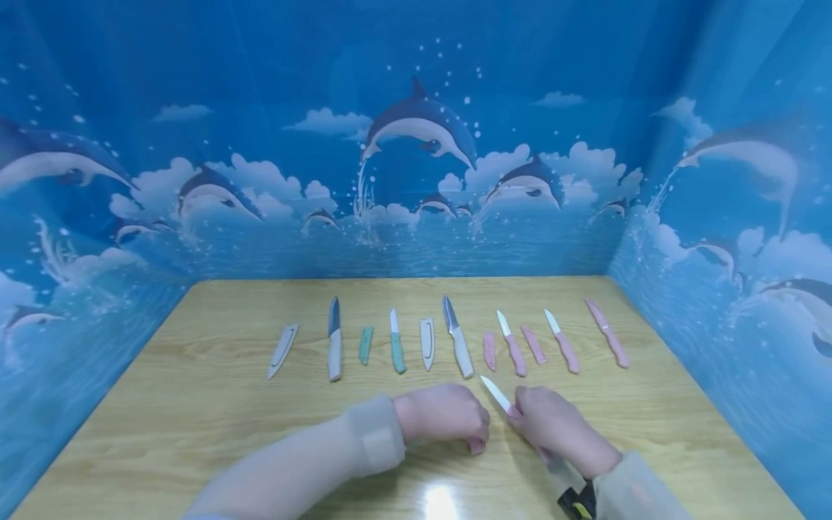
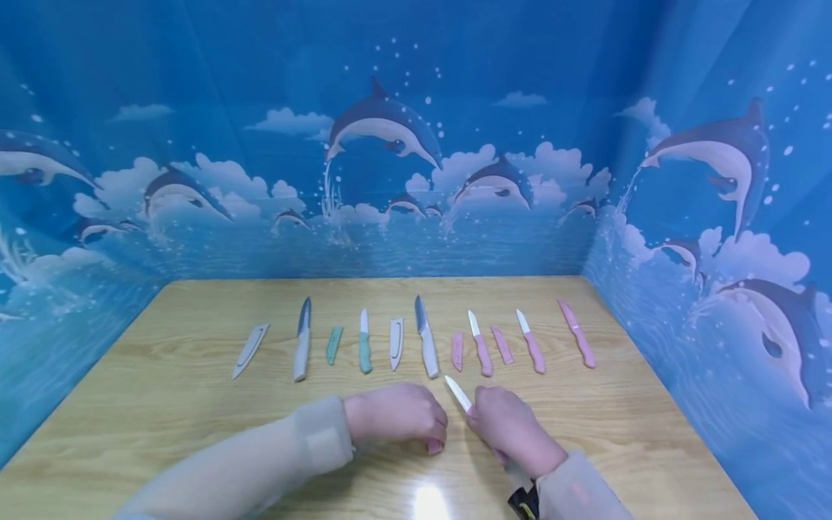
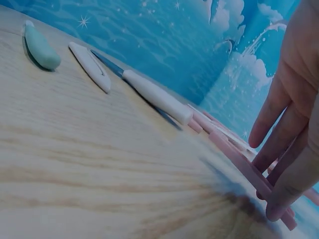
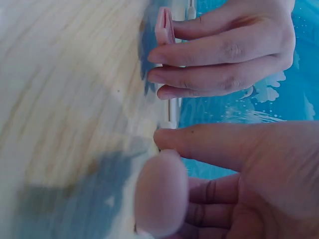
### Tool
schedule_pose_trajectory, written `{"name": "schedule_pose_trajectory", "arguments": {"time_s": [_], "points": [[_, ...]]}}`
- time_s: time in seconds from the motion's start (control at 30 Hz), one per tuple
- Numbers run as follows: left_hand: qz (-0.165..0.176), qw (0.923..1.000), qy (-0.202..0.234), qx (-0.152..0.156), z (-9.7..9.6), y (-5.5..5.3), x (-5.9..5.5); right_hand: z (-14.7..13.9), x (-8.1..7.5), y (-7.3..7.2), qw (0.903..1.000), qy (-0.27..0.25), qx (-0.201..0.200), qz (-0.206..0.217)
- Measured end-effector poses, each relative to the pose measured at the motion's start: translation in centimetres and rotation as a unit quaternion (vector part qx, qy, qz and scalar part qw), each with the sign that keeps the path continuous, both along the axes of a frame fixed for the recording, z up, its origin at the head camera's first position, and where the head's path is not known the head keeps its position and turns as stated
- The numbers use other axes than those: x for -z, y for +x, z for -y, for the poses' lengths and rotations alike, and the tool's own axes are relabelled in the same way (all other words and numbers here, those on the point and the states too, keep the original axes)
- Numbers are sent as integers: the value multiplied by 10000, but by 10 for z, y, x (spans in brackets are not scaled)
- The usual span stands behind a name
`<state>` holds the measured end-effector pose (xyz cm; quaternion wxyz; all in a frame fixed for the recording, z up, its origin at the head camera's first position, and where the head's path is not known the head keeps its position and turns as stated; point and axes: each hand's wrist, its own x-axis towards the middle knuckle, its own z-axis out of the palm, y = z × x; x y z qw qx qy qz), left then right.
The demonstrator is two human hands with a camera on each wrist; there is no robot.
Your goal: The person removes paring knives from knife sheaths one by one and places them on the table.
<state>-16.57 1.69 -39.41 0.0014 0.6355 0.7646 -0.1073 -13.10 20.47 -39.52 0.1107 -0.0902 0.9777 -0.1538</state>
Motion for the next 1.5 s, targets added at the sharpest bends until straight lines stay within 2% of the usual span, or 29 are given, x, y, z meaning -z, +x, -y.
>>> {"name": "schedule_pose_trajectory", "arguments": {"time_s": [0.33, 0.57, 1.17, 1.5], "points": [[-450, 9990, -58, 43, -4, 1, 5, 1, 6, -4, 9999, -6, -59, 103], [-587, 9982, -103, 16, -5, 1, 8, 1, 8, -4, 9998, 1, -80, 185], [-436, 9990, -22, 18, -4, 1, 9, 0, 10, -7, 9991, -107, -28, 408], [-449, 9990, 21, 21, -3, 2, 8, 0, 3, -8, 9996, 94, -67, 251]]}}
